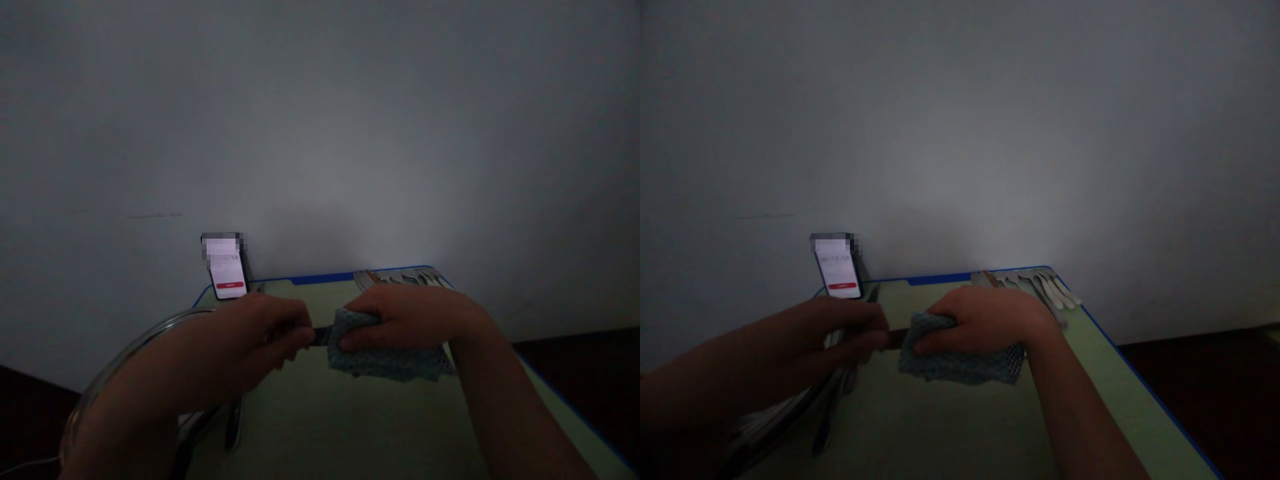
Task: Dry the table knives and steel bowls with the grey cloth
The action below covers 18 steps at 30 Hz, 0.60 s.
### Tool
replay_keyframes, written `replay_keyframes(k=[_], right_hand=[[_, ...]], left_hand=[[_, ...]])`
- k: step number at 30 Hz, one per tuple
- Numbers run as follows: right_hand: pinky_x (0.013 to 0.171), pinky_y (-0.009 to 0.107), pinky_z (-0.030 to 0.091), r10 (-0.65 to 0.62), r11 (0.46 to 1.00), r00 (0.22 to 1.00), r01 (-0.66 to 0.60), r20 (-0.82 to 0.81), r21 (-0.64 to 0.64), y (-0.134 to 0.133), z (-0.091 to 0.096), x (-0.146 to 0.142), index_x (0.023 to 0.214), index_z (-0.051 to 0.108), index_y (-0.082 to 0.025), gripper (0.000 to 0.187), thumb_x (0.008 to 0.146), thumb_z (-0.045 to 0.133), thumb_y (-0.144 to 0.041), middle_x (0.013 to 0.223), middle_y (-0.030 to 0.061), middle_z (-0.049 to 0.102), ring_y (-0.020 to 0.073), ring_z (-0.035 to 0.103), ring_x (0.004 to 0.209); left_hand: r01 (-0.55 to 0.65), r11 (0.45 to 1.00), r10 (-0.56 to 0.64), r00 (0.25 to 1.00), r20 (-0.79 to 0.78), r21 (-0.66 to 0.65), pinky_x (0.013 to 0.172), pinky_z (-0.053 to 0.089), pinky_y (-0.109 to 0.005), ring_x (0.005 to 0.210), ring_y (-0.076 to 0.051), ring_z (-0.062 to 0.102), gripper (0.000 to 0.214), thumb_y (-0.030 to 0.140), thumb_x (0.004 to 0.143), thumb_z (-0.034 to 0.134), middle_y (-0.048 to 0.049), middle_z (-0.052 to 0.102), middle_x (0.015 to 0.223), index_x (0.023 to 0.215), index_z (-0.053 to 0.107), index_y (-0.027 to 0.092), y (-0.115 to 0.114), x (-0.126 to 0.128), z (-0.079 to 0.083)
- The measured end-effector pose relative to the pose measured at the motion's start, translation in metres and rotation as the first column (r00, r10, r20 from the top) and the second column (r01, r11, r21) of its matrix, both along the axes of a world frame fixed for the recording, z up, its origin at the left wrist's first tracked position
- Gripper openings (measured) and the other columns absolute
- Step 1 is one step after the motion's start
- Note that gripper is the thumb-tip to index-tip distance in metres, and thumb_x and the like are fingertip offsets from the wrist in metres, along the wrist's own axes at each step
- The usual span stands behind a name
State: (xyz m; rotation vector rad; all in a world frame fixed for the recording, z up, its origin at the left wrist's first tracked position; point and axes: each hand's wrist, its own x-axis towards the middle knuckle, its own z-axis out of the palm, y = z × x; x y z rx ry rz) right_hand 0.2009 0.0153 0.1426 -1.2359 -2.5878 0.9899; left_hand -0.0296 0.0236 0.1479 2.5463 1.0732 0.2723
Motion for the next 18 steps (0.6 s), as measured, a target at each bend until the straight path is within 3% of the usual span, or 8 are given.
replay_keyframes(k=[4,18], right_hand=[[0.056,0.020,0.039,-0.011,0.999,1.000,0.011,0.013,0.045,0.0019,-0.0037,-0.0037,0.094,0.067,-0.020,0.035,0.085,0.047,-0.048,0.080,0.0010,0.068,0.0121,0.059,0.067],[0.058,0.022,0.040,0.025,0.998,1.000,-0.024,-0.012,0.064,0.0044,-0.0075,-0.0063,0.092,0.064,-0.019,0.036,0.086,0.045,-0.049,0.084,0.0020,0.067,0.0130,0.060,0.070]], left_hand=[[0.030,0.997,-0.034,0.997,-0.063,-0.076,0.050,0.041,-0.020,0.057,-0.013,0.058,0.029,0.038,0.089,0.043,-0.0001,0.064,0.068,0.083,0.066,0.021,0.0015,0.0071,0.0009],[0.015,0.998,-0.018,0.998,-0.055,-0.061,0.054,0.040,-0.021,0.061,-0.013,0.057,0.029,0.038,0.089,0.043,0.0002,0.062,0.068,0.083,0.065,0.020,0.0033,0.0086,0.0035]])
